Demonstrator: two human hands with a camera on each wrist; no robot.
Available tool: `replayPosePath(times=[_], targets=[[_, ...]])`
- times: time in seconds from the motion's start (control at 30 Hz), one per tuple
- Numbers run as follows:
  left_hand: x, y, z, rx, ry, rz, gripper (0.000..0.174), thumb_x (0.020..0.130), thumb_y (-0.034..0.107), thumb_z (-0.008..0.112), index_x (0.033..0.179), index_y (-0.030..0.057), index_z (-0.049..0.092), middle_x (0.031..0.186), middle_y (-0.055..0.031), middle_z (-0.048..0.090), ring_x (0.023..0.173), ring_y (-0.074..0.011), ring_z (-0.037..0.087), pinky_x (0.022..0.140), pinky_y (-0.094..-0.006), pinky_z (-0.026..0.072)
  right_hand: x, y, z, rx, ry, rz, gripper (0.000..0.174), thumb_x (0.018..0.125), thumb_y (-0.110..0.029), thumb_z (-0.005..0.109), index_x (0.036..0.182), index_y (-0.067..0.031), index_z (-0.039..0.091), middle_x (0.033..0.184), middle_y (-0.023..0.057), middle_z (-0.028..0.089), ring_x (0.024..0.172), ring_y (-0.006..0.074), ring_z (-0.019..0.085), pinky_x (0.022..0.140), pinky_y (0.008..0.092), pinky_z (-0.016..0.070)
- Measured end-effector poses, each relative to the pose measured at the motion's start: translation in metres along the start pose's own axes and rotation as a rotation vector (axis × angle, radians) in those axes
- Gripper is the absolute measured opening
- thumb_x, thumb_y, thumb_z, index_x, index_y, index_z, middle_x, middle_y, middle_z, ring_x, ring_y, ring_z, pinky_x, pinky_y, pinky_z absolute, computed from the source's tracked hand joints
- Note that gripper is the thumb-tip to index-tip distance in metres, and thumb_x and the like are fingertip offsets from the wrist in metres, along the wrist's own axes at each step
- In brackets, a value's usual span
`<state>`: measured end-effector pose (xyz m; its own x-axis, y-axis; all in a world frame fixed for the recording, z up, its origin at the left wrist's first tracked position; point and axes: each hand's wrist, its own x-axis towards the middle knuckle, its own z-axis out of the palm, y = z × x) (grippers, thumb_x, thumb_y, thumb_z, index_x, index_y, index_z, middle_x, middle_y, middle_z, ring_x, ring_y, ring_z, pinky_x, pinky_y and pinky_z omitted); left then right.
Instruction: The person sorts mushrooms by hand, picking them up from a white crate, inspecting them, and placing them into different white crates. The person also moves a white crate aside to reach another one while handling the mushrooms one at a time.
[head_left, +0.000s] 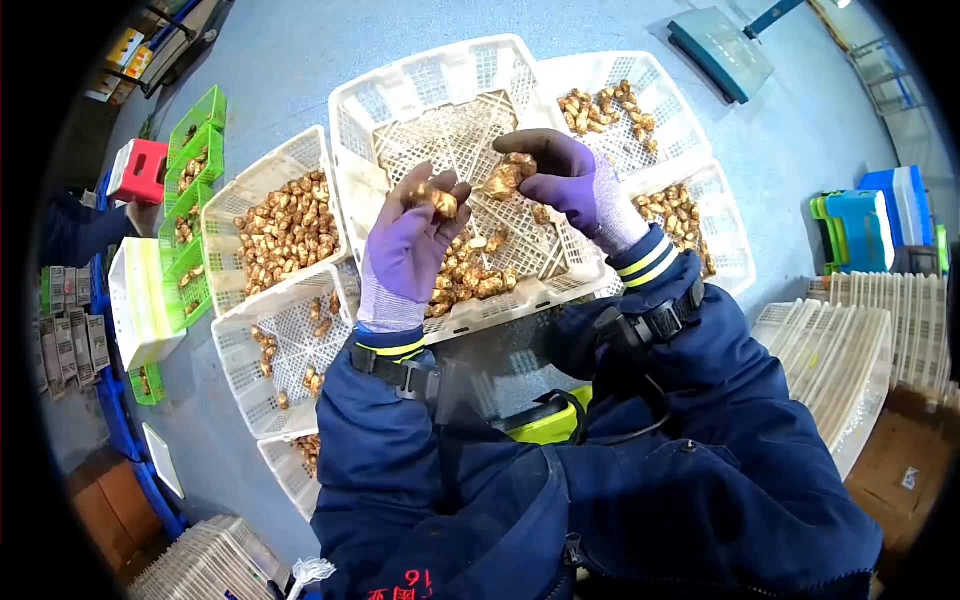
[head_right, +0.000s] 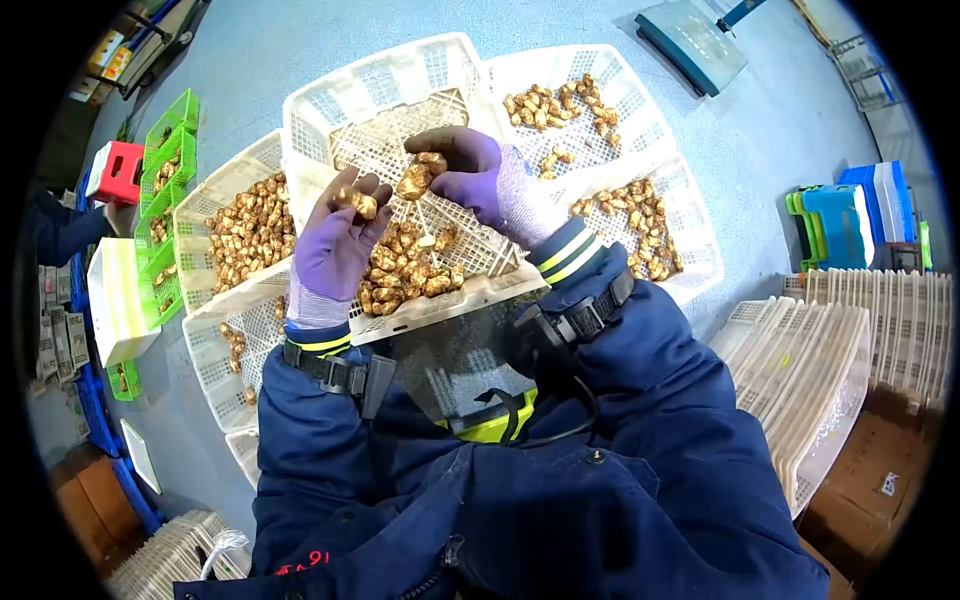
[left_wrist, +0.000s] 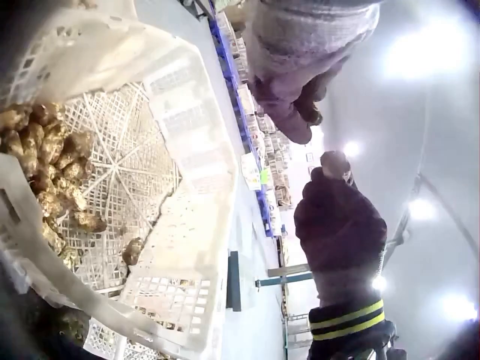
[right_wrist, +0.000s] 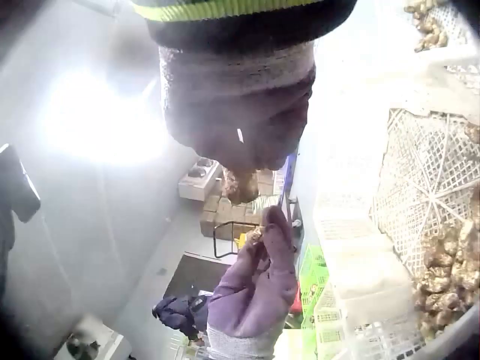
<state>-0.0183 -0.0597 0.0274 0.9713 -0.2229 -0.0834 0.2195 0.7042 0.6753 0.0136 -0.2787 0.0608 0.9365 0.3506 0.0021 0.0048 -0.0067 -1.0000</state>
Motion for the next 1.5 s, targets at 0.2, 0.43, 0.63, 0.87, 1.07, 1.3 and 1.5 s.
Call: replayPosePath(times=[0.2,0.43,0.63,0.87,1.07,1.3,1.5], targets=[[-0.003,-0.002,-0.002,0.178,0.082,0.064,0.040,0.093,0.007,0.052,0.132,-0.0008,0.046,0.109,-0.0126,0.060,0.092,-0.0191,0.061,0.084,-0.0319,0.0534,0.001,-0.002,0.001,0.013,-0.005,0.019,0.047,0.078,-0.010,0.063,0.124,-0.0008,0.056,0.124,0.0100,0.058,0.118,0.0194,0.053,0.101,0.0331,0.0406],[0.001,-0.006,0.001,0.254,0.081,0.049,0.042,0.089,0.003,0.052,0.130,-0.0019,0.047,0.100,-0.0111,0.061,0.086,-0.0150,0.060,0.077,-0.0272,0.0515,-0.006,-0.016,-0.016,-0.076,0.128,-0.056,0.048,0.075,-0.010,0.060,0.122,-0.0006,0.057,0.114,0.0095,0.061,0.101,0.0158,0.057,0.091,0.0274,0.0445],[0.017,-0.057,0.028,0.503,0.157,-0.056,0.054,0.088,0.009,0.062,0.136,-0.0021,0.040,0.113,-0.0145,0.056,0.093,-0.0164,0.058,0.077,-0.0281,0.0520,-0.038,-0.048,-0.050,0.123,0.115,-0.258,0.062,0.077,-0.024,0.058,0.129,0.0069,0.046,0.118,0.0162,0.059,0.109,0.0237,0.058,0.098,0.0332,0.0439],[0.016,-0.047,0.051,0.166,-0.211,-0.488,0.052,0.099,0.033,0.044,0.139,-0.0008,0.038,0.123,-0.0156,0.056,0.106,-0.0253,0.060,0.090,-0.0359,0.0490,-0.044,-0.039,-0.052,-0.537,-0.011,-0.128,0.040,0.077,0.003,0.051,0.115,-0.0057,0.063,0.111,0.0100,0.062,0.105,0.0207,0.059,0.095,0.0299,0.0455],[0.007,-0.049,0.050,0.335,-0.056,-0.368,0.033,0.091,0.012,0.054,0.118,-0.0055,0.050,0.102,-0.0138,0.063,0.090,-0.0232,0.066,0.078,-0.0321,0.0540,-0.035,-0.015,-0.032,-0.254,-0.057,-0.140,0.042,0.076,-0.001,0.053,0.116,-0.0081,0.062,0.103,0.0118,0.064,0.097,0.0230,0.062,0.088,0.0334,0.0497],[0.007,-0.047,0.056,0.597,0.173,0.012,0.032,0.079,-0.005,0.063,0.109,-0.0058,0.053,0.098,-0.0120,0.064,0.085,-0.0160,0.063,0.074,-0.0260,0.0534,-0.027,-0.004,-0.033,-0.084,-0.022,0.277,0.043,0.082,-0.007,0.057,0.125,-0.0047,0.056,0.100,0.0105,0.066,0.090,0.0144,0.062,0.074,0.0247,0.0515],[-0.002,-0.041,0.062,0.972,0.233,0.219,0.040,0.075,-0.001,0.071,0.112,-0.0021,0.055,0.099,-0.0099,0.062,0.087,-0.0142,0.062,0.080,-0.0267,0.0524,-0.027,-0.007,-0.012,0.023,0.008,0.205,0.038,0.085,-0.015,0.066,0.118,0.0001,0.058,0.097,0.0075,0.064,0.092,0.0121,0.060,0.082,0.0259,0.0504]])
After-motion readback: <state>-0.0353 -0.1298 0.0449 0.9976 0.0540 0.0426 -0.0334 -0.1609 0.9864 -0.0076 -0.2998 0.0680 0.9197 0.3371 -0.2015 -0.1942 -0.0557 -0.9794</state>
